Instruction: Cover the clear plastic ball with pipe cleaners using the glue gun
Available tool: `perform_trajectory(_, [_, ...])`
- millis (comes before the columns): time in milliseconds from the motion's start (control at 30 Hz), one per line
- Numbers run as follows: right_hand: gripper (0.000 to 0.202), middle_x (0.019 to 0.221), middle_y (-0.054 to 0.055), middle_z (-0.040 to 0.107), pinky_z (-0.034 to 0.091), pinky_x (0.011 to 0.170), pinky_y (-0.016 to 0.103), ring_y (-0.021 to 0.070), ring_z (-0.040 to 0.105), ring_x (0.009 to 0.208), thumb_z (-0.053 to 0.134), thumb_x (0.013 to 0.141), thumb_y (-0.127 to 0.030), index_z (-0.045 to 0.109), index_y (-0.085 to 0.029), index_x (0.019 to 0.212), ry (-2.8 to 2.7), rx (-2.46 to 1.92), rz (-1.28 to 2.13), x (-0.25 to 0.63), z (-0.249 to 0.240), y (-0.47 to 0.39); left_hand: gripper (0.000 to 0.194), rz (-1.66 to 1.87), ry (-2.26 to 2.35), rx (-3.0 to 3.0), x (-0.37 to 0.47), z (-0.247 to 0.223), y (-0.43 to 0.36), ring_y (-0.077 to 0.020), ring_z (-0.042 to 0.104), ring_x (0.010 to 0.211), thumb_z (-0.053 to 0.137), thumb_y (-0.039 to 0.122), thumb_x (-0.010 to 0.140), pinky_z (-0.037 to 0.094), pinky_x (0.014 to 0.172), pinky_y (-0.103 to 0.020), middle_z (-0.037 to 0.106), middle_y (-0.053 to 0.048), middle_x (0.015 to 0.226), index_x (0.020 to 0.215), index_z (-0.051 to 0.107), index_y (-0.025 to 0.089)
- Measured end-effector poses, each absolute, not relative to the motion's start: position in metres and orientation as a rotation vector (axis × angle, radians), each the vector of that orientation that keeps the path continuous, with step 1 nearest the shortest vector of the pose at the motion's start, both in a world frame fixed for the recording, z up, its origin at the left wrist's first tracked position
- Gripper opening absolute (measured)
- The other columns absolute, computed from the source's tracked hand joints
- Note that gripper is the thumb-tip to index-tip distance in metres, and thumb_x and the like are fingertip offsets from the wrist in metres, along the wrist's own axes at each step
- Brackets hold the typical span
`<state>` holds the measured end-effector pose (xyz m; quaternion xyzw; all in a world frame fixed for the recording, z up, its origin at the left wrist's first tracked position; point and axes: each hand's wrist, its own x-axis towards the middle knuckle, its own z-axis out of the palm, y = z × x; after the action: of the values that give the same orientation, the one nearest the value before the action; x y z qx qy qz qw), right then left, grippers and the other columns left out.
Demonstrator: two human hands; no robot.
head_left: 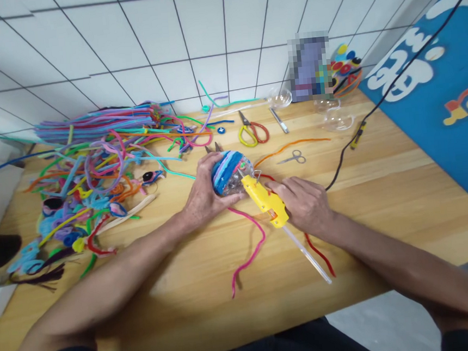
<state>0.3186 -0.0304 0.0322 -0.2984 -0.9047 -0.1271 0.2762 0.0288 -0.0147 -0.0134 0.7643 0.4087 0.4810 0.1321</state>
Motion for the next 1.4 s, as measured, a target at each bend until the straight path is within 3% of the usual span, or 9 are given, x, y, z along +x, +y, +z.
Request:
perform_trajectory(400, [0.024,0.084,0.006,0.073,0.049,0.075,0.035,0.0204,0.065,0.078,0.054,0.112,-0.029,0.071,-0.014,0.119,-2.442,-0.736,-0.323,0.3168,0.0339,-0.0309,0.102,1.408,1.123,2.267,0.0277,-0.0126,-0.0137,-0.0368,0.055,0.15,0.094,0.061,0.082,0.052,0.124,-0.057,0.054,-0.017,0.156,0.162,0.04,0.029])
perform_trajectory(567, [0.02,0.087,0.006,0.074,0.047,0.076,0.034,0.0202,0.065,0.08,0.055,0.109,-0.021,0.071,-0.015,0.12,-2.428,-0.792,-0.338,0.3169,0.0331,-0.0316,0.1,1.397,1.131,2.243,0.0281,-0.0117,-0.0138,-0.0367,0.055,0.152,0.09,0.067,0.084,0.051,0.125,-0.058,0.054,-0.017,0.156,0.162,0.039,0.029])
perform_trajectory(1167, [0.023,0.086,0.006,0.072,0.048,0.076,0.035,0.0206,0.064,0.081,0.057,0.11,-0.03,0.072,-0.016,0.12,-2.439,-0.771,-0.287,0.3178,0.0326,-0.0303,0.103,1.38,1.123,2.24,0.0274,-0.0118,-0.0125,-0.0374,0.055,0.152,0.091,0.068,0.082,0.051,0.125,-0.059,0.054,-0.018,0.157,0.162,0.039,0.031])
perform_trajectory(1400, [0.021,0.087,0.006,0.073,0.047,0.076,0.034,0.0205,0.063,0.081,0.057,0.109,-0.023,0.072,-0.016,0.121,-2.453,-0.807,-0.315,0.3187,0.0327,-0.031,0.103,1.378,1.118,2.244,0.0275,-0.0114,-0.0118,-0.0373,0.055,0.152,0.092,0.067,0.081,0.051,0.126,-0.059,0.055,-0.017,0.156,0.162,0.039,0.031])
